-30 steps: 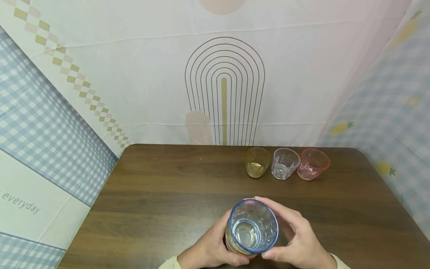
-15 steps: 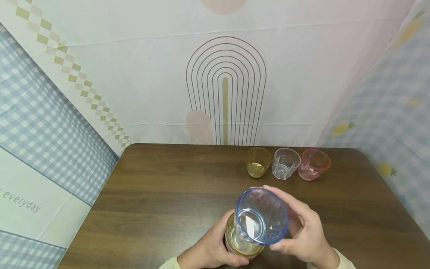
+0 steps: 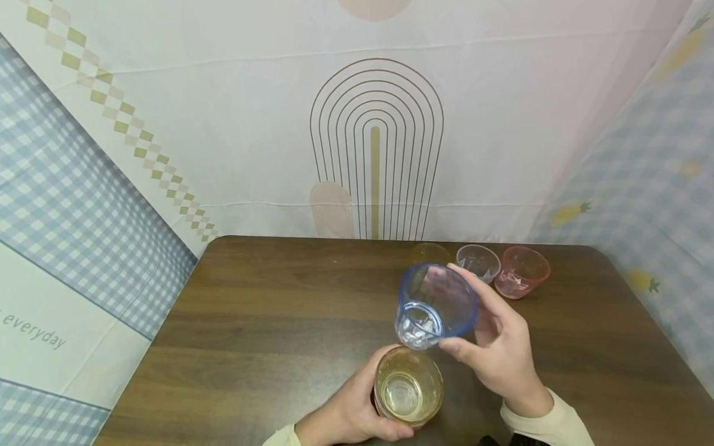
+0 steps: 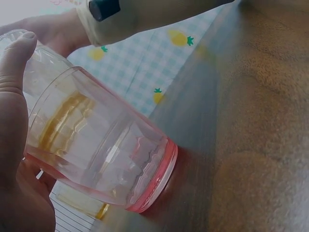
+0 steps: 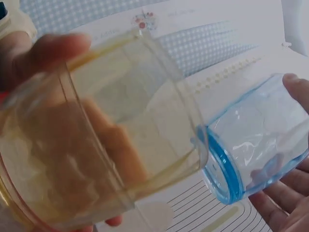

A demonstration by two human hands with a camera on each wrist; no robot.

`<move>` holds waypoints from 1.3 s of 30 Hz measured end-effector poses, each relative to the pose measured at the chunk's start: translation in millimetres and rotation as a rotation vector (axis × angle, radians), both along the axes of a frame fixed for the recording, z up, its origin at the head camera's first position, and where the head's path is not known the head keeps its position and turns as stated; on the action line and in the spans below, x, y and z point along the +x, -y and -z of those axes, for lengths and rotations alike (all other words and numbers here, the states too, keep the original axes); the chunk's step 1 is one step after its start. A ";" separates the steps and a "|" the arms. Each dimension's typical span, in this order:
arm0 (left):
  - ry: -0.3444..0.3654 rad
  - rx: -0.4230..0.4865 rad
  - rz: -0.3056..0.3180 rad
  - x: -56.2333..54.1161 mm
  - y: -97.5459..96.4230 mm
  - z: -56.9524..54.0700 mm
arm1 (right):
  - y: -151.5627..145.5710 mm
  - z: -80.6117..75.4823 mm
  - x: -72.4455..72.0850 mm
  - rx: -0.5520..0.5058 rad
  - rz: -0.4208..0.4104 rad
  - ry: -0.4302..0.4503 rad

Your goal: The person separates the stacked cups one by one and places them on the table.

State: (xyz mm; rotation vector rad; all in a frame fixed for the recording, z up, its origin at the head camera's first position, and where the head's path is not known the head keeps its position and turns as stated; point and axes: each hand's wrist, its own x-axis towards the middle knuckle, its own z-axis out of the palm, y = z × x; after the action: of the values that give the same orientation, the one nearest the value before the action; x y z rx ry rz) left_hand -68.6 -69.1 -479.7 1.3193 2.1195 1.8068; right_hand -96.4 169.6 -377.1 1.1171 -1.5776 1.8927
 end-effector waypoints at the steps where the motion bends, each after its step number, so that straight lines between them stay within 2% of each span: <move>1: -0.003 0.005 0.004 -0.2 -0.2 0.0 | 0.3 0.0 -2.1 0.013 0.011 0.016; 8: 0.015 0.008 0.019 -0.1 -0.8 -1.5 | 1.5 6.7 -12.9 0.099 0.073 0.126; 14: 0.044 0.013 0.024 0.4 -1.1 -1.5 | 4.7 11.3 -19.2 0.181 0.162 0.225; 18: 0.020 0.018 0.012 0.1 -1.2 -1.1 | 9.5 15.4 -25.7 0.212 0.229 0.260; 22: 0.031 0.033 0.023 0.6 -1.5 -1.1 | 14.0 21.3 -31.6 0.241 0.281 0.284; 32: 0.060 0.035 0.029 1.9 -1.2 -1.7 | 20.1 29.8 -44.4 0.292 0.280 0.430; 39: 0.003 0.024 0.018 1.7 -1.0 -2.6 | 27.9 40.1 -56.6 0.239 0.275 0.501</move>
State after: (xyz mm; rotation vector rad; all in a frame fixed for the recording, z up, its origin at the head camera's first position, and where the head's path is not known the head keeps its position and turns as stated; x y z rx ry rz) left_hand -66.9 -68.1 -477.1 1.3353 2.0841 1.8314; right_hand -153.1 141.7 -417.2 0.4819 -2.1461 1.9193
